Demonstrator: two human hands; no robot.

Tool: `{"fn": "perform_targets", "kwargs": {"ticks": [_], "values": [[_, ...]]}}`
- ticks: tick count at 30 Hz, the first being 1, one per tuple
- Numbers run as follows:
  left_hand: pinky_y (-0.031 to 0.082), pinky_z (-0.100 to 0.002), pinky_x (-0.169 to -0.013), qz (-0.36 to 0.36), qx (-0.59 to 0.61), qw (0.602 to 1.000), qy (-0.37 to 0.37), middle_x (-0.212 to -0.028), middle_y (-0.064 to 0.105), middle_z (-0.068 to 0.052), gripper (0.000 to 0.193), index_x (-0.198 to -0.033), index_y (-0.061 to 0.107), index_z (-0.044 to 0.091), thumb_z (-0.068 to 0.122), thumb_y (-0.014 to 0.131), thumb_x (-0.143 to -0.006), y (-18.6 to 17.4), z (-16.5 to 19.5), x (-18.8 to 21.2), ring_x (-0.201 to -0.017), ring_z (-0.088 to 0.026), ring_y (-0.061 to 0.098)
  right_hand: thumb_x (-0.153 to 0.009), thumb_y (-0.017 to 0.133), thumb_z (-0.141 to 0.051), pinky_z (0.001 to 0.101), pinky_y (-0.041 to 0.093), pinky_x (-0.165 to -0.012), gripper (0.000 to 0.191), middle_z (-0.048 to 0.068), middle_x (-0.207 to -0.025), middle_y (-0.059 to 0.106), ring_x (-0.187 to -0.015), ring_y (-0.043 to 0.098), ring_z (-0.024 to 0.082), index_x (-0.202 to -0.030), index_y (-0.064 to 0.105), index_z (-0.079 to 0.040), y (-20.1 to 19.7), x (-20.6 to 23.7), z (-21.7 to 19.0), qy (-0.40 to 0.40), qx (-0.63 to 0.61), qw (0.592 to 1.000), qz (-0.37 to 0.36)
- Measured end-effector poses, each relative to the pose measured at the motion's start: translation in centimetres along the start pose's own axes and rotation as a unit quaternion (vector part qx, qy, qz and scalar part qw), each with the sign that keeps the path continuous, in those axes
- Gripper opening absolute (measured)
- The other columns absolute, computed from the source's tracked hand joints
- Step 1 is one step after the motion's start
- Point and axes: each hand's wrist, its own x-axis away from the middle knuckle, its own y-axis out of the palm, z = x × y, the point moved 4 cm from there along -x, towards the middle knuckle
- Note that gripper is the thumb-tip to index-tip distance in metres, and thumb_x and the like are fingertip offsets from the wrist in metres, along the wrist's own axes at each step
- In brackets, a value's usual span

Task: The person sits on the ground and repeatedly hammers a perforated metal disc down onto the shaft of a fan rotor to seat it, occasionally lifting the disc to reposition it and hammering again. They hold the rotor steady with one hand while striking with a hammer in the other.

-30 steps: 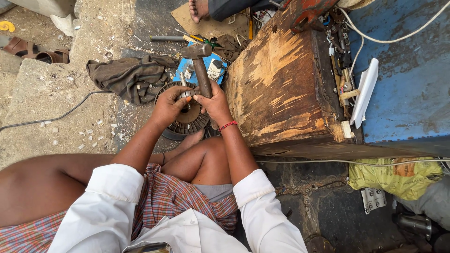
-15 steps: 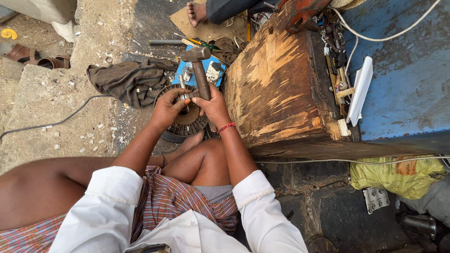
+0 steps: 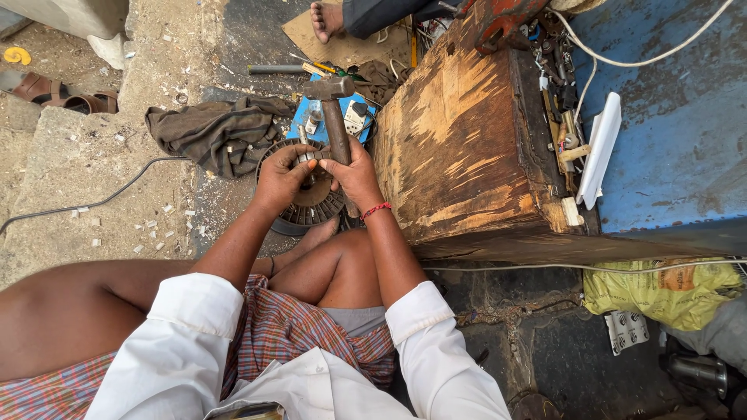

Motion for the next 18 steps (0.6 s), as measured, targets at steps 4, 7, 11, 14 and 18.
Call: {"fn": "perform_targets", "kwargs": {"ticks": [4, 7, 11, 14, 18], "values": [[0.056, -0.026, -0.085, -0.031, 0.017, 0.999, 0.005, -0.108, 0.073, -0.005, 0.027, -0.124, 0.068, 0.003, 0.009, 0.07, -0.099, -0.3, -0.4, -0.2, -0.096, -0.01, 0.067, -0.09, 0.074, -0.004, 0.0247, 0.054, -0.049, 0.041, 0.003, -0.097, 0.069, -0.063, 0.063, 0.008, -0.128, 0.058, -0.006, 0.0, -0.1, 0.4, 0.0, -0.006, 1.0, 0.013], [0.057, -0.027, -0.086, -0.084, 0.018, 0.996, 0.027, -0.114, 0.07, -0.004, 0.041, -0.132, 0.06, 0.004, 0.005, 0.07, -0.092, -0.6, -0.6, -0.7, -0.1, -0.01, 0.066, -0.091, 0.074, -0.003, 0.0252, 0.054, -0.048, 0.038, 0.003, -0.098, 0.068, -0.062, 0.063, 0.008, -0.125, 0.059, -0.005, 0.1, -0.1, 0.6, -0.004, -0.008, 1.0, 0.015], [0.057, -0.027, -0.088, -0.094, 0.031, 0.995, -0.001, -0.114, 0.071, -0.005, 0.036, -0.13, 0.062, 0.002, 0.003, 0.068, -0.095, -0.7, -1.3, -1.1, -0.101, -0.011, 0.066, -0.089, 0.074, -0.003, 0.0252, 0.054, -0.047, 0.04, 0.003, -0.095, 0.067, -0.064, 0.064, 0.008, -0.126, 0.058, -0.006, 0.0, -0.2, 0.7, 0.002, -0.004, 1.0, 0.02], [0.057, -0.027, -0.087, -0.085, 0.035, 0.996, -0.013, -0.112, 0.072, -0.005, 0.032, -0.127, 0.064, 0.002, 0.003, 0.068, -0.096, -0.7, -1.6, -1.1, -0.099, -0.011, 0.067, -0.091, 0.074, -0.003, 0.0253, 0.055, -0.048, 0.035, 0.003, -0.098, 0.068, -0.065, 0.064, 0.008, -0.123, 0.059, -0.004, 0.0, -0.1, 0.5, -0.006, -0.011, 1.0, 0.01], [0.057, -0.027, -0.084, -0.061, 0.023, 0.998, -0.009, -0.108, 0.073, -0.004, 0.027, -0.124, 0.067, 0.003, 0.004, 0.069, -0.097, -0.6, -1.6, -0.9, -0.095, -0.01, 0.067, -0.089, 0.075, -0.004, 0.0253, 0.054, -0.048, 0.038, 0.002, -0.095, 0.066, -0.063, 0.064, 0.008, -0.124, 0.059, -0.005, 0.0, 0.0, 0.5, 0.016, -0.005, 1.0, 0.02]]}}
